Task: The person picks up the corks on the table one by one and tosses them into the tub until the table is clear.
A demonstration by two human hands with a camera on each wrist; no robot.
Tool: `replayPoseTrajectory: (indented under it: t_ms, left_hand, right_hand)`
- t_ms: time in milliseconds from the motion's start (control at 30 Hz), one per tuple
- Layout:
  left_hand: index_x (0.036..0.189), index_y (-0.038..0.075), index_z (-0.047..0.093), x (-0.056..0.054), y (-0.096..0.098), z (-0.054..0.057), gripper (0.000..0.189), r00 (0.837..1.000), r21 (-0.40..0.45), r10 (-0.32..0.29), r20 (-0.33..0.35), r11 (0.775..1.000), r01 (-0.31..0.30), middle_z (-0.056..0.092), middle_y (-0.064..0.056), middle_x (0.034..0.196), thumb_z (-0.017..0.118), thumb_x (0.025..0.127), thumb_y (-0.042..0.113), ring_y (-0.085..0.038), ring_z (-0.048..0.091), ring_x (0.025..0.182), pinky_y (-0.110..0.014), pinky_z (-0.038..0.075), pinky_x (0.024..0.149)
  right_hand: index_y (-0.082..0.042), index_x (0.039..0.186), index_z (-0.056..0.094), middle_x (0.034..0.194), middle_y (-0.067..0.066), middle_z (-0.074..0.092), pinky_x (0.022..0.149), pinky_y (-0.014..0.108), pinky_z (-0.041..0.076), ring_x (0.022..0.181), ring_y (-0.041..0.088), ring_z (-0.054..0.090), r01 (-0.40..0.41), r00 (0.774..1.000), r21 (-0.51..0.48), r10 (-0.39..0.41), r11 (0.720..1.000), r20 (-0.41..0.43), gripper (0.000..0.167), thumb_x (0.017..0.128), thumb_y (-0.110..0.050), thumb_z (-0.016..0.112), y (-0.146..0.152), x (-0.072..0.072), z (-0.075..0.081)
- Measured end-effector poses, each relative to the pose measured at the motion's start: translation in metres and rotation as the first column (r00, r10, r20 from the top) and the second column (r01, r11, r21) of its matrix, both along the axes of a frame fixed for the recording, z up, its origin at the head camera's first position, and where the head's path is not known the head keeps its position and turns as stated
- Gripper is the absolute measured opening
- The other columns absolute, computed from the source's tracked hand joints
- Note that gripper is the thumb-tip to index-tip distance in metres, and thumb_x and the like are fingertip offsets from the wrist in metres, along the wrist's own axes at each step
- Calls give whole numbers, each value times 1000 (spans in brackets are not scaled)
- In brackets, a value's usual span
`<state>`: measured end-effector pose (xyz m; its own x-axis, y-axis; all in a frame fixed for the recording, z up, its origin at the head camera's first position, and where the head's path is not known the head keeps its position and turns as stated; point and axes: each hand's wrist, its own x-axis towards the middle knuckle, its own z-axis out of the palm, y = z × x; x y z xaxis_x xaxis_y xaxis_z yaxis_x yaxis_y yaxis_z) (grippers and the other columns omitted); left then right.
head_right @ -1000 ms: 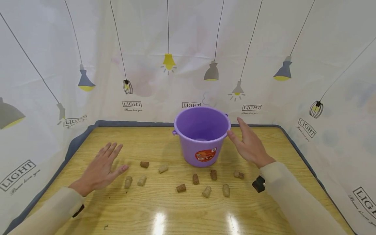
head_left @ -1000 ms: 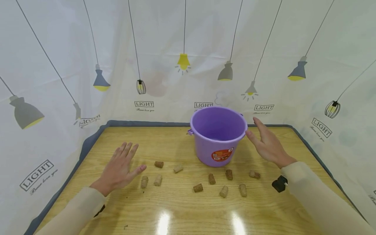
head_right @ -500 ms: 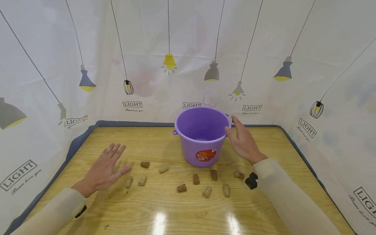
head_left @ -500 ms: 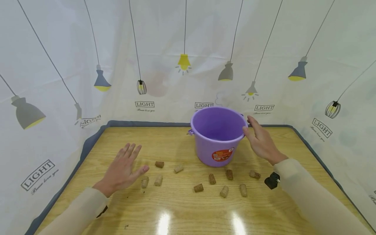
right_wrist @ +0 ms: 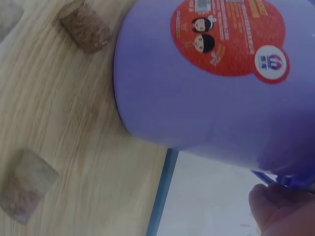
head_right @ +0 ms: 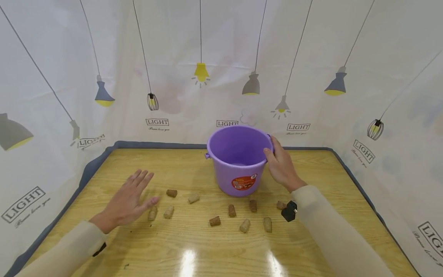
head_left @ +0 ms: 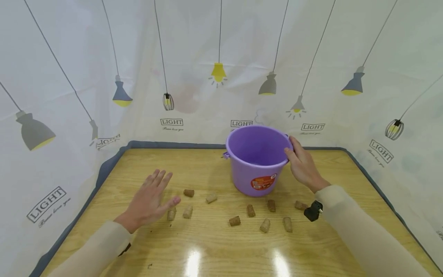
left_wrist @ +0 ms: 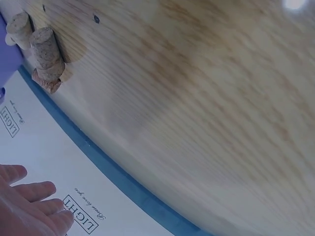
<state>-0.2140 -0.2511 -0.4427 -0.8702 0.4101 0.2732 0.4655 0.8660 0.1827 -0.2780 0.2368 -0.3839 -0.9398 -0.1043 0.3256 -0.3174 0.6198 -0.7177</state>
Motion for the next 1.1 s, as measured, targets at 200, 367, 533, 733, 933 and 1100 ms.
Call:
replayPoseTrajectory:
  t_ms: [200,367,533,733,933,1100]
  left_hand:
    - [161,2,27,-2,6,1,89,1000,-4,-19,-4,1000,19,26,-24,165,52,99,61,-45,19,153,-58,14,124]
    - [161,1,27,-2,10,2,89,1000,-5,-26,13,1000,26,26,-24,164,51,100,61,-44,20,152,-57,15,124]
    - [161,1,29,0,14,1,86,999,10,-29,34,1000,28,30,-24,163,50,101,59,-44,23,152,-58,18,123]
    - [160,1,31,-2,18,-1,83,999,0,-39,24,999,39,38,-25,159,49,101,58,-45,29,149,-58,21,122]
    - [158,3,36,-7,20,1,78,997,18,-56,45,998,55,42,-22,157,49,103,56,-43,31,149,-59,24,121]
    - [156,4,41,-15,23,1,75,994,17,-81,69,997,80,46,-21,155,48,103,57,-42,36,147,-60,27,119]
  right_hand:
    - [-3,164,4,168,22,17,124,57,15,153,42,19,20,999,-48,-18,999,40,69,109,-30,36,-6,-1,2]
    - [-3,164,1,168,23,14,124,57,13,153,42,17,27,998,-91,-21,996,67,70,108,-26,36,-10,0,4]
    - [-2,164,3,166,25,18,124,57,15,152,44,20,44,997,-99,-36,994,72,69,107,-24,36,-12,-1,3]
    - [-1,164,4,166,26,20,123,58,16,151,45,22,39,998,-102,-33,994,57,68,107,-22,35,-14,-3,0]
    - [-2,164,5,166,26,21,123,59,17,151,45,23,42,998,-111,-37,993,54,68,106,-20,35,-14,-2,-2]
    - [-3,164,6,165,26,22,123,58,17,151,45,24,55,997,-109,-48,993,61,68,106,-20,36,-14,-1,-1]
